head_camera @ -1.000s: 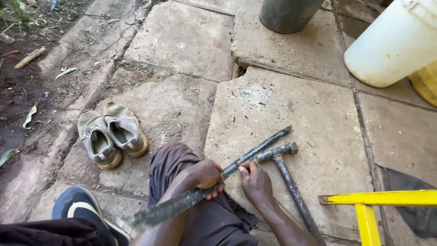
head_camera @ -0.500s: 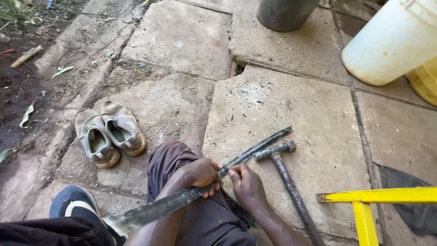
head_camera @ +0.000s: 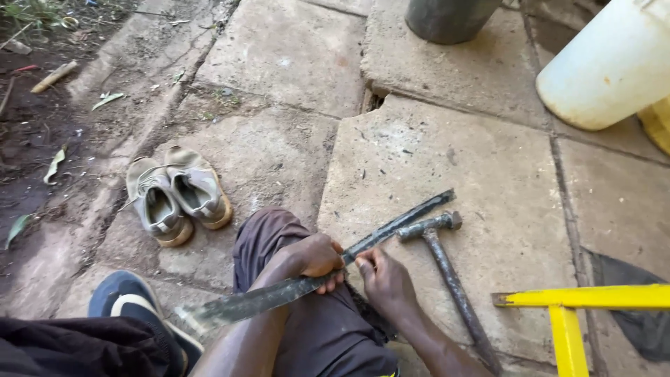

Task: A person is hammering a long metal strip on a stone floor to straighten or shape it.

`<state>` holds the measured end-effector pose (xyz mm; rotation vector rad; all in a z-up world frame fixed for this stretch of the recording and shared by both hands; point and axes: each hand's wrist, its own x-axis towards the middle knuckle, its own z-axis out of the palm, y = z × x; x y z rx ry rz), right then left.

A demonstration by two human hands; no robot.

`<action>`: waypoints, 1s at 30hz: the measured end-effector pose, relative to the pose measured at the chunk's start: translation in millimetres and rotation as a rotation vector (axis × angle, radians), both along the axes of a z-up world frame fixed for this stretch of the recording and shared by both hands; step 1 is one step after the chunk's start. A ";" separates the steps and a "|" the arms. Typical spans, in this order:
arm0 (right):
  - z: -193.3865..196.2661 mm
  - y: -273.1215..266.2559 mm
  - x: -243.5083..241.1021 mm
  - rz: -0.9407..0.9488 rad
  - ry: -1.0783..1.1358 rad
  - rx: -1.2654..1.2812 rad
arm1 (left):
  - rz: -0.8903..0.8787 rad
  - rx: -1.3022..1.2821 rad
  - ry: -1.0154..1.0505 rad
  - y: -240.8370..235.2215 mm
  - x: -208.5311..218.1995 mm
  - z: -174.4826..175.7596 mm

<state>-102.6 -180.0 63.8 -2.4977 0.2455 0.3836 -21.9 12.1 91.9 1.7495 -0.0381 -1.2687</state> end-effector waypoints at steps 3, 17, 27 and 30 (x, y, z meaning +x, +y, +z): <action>-35.8 -25.1 18.8 -0.170 -0.148 -0.063 | 0.015 0.035 0.017 -6.2 -4.6 7.0; -29.3 -1.1 5.3 -0.013 -0.190 -0.200 | 0.020 0.035 0.006 -11.6 -0.4 4.6; -22.9 15.1 -14.9 0.005 -0.149 -0.090 | 0.023 0.052 0.022 -7.8 -2.3 14.5; -36.7 -9.2 15.2 -0.162 0.025 -0.121 | 0.028 0.060 0.010 -6.5 -2.7 18.0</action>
